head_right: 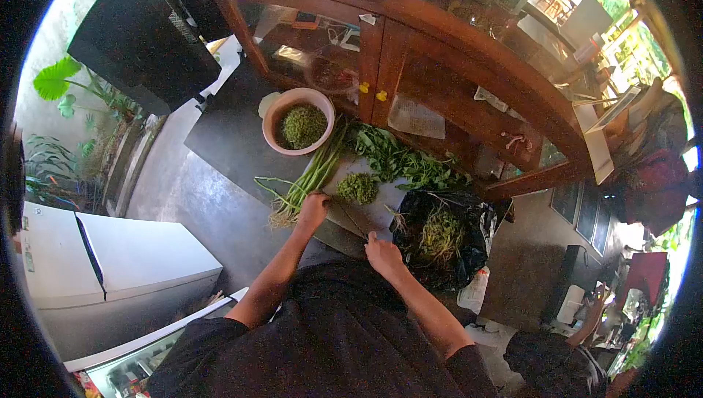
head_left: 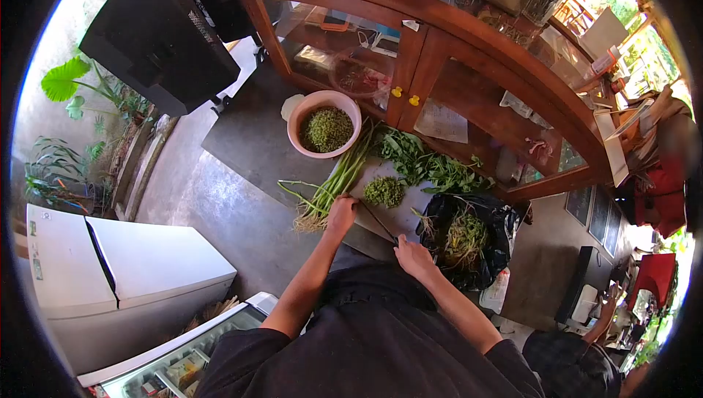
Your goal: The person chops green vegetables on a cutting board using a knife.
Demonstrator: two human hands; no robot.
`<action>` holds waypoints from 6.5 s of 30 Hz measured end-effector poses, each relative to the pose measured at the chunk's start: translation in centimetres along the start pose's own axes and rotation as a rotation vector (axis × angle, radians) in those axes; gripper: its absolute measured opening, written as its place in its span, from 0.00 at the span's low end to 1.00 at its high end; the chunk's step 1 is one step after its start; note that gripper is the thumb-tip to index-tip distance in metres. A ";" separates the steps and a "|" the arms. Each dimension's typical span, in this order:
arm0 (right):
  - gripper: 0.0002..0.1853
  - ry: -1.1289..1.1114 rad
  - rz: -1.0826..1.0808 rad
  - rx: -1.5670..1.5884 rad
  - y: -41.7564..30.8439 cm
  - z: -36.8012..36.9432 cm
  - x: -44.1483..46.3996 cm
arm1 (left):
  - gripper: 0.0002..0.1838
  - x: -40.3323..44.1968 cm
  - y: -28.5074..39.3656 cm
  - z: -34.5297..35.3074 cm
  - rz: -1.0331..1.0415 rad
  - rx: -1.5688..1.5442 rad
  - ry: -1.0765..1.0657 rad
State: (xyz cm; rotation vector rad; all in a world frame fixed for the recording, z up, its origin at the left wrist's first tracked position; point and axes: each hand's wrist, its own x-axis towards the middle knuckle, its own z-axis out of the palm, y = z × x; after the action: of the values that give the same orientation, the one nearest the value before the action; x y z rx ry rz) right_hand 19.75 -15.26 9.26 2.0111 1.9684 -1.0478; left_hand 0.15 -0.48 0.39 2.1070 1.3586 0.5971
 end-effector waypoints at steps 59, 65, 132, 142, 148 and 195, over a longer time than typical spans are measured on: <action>0.26 0.050 0.098 0.110 0.2 4.7 4.3 | 0.11 0.1 0.8 0.4 -0.144 0.036 0.069; 0.29 0.006 0.057 -0.061 2.8 6.4 2.1 | 0.10 0.3 -1.0 1.5 -0.135 0.009 0.010; 0.23 0.098 0.044 0.082 1.3 4.8 3.4 | 0.08 0.6 -0.5 1.2 -0.029 0.014 0.073; 0.21 0.113 0.078 0.072 1.5 5.8 4.2 | 0.09 0.6 -0.2 0.7 -0.026 0.054 0.019; 0.18 0.146 0.059 0.033 1.5 4.9 3.8 | 0.09 0.3 0.2 0.3 0.012 0.014 0.062; 0.26 0.027 0.098 0.104 1.9 5.8 2.5 | 0.11 0.4 -1.2 1.1 -0.040 0.027 0.054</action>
State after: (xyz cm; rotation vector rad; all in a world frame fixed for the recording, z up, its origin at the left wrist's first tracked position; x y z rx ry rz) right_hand 19.10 -16.63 2.83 2.1615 1.8430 -1.1284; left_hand 0.23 0.01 -1.21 2.0942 1.4427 0.6272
